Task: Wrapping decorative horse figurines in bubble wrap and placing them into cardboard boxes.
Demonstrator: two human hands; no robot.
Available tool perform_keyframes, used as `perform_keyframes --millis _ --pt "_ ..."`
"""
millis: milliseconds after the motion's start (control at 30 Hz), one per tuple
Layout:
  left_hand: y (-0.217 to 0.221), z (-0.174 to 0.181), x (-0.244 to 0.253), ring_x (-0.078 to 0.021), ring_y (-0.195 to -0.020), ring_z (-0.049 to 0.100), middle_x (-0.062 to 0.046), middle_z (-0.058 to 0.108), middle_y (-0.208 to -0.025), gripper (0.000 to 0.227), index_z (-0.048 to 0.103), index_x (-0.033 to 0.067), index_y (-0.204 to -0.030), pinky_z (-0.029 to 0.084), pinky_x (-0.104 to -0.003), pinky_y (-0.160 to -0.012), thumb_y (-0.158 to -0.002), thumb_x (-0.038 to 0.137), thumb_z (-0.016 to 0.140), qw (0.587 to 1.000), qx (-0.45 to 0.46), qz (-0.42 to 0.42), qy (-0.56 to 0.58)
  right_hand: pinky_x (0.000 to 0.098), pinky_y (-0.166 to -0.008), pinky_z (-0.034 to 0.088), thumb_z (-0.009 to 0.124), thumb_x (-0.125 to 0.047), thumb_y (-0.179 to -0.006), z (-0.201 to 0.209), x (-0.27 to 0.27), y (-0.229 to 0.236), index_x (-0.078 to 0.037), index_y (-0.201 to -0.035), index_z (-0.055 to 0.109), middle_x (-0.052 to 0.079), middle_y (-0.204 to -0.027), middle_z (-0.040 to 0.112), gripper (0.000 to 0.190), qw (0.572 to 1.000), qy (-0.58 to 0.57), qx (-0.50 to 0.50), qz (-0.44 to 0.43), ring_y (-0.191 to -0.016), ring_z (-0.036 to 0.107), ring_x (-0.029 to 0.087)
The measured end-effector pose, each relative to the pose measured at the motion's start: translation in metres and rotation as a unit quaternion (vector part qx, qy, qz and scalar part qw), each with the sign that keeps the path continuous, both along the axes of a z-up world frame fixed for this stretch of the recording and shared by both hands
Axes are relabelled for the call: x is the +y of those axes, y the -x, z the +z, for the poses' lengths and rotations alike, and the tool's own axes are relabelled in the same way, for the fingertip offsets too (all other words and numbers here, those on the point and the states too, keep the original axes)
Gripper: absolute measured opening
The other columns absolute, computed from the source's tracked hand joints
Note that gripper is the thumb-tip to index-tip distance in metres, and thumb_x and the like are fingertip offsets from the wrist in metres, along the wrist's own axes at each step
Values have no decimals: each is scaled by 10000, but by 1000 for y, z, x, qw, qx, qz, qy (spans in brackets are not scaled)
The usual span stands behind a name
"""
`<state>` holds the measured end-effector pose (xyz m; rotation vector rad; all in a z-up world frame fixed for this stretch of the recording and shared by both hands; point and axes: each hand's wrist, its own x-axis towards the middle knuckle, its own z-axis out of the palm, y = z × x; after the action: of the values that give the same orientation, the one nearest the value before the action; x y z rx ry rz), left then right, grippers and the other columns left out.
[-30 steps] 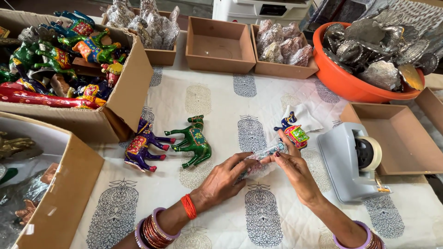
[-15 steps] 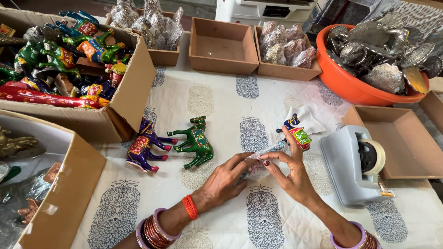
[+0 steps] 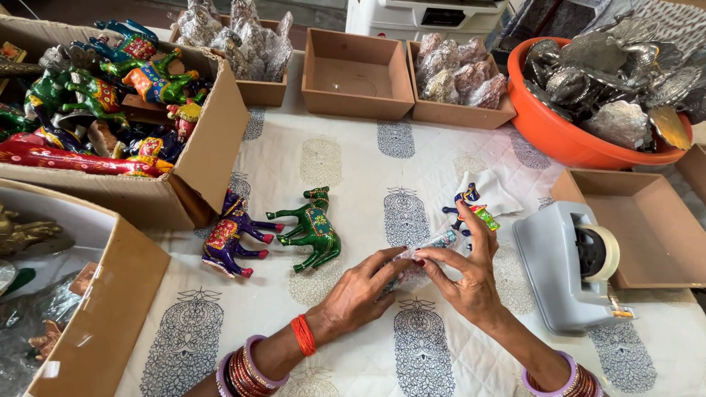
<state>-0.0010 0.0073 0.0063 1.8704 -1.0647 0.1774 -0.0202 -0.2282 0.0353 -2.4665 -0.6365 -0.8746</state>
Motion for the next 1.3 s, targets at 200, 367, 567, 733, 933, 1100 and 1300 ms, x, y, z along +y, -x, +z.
perform_keyframes --millis 200,367,567,733,933,1100,1300 --pt "3 2 -1 -395 -1204 631 -180 511 -1456 689 520 86 -1391 583 -423 -943 -750 -32 746 1000 -11 0 -11 539 -1200 211 836 -246 -798 0 -2 1 -293 -1031 784 161 -1532 387 244 995 62 -77 -17 -1410 346 347" --pt "5 -1 -3 -382 -1218 625 -174 526 -1447 698 532 84 -1393 584 -413 -956 -739 -33 744 999 -51 7 -17 569 -1198 207 845 -266 -808 3 -4 2 -290 -1027 783 131 -1448 427 229 984 112 -137 -17 -1365 379 343" --pt "6 -1 -4 -363 -1222 614 -165 525 -1456 728 536 72 -1401 591 -402 -918 -714 -29 754 995 -86 -2 -41 564 -1217 214 852 -263 -809 9 -6 1 -248 -1006 776 108 -1411 489 212 990 99 -99 10 -1372 411 302" --pt "6 -7 -6 -359 -1217 614 -149 539 -1442 703 545 70 -1390 599 -403 -874 -724 -21 749 994 -97 -10 -51 524 -1202 216 825 -254 -763 22 -11 -4 -224 -1015 753 101 -1423 518 264 999 16 45 16 -1371 416 291" --pt "7 -15 -10 -347 -1250 612 -148 538 -1484 580 570 97 -1370 629 -371 -768 -811 -3 686 983 -173 -16 -66 418 -1111 310 763 -183 -741 14 -29 -25 -116 -1242 667 18 -1359 569 515 811 -298 496 90 -1331 455 185" --pt "8 -16 -12 -351 -1260 605 -157 514 -1511 531 551 87 -1402 630 -371 -735 -880 35 636 979 -183 -8 -94 362 -1054 362 694 -134 -739 5 -35 -32 -76 -1177 692 33 -1213 667 442 728 -340 593 63 -1236 522 176" --pt "11 -9 -8 -391 -1232 621 -202 480 -1528 516 517 95 -1436 632 -366 -695 -928 72 607 967 -234 -7 -103 360 -1077 337 678 -172 -753 9 -35 -19 -93 -1148 733 22 -1159 714 406 719 -335 609 17 -1196 571 177"
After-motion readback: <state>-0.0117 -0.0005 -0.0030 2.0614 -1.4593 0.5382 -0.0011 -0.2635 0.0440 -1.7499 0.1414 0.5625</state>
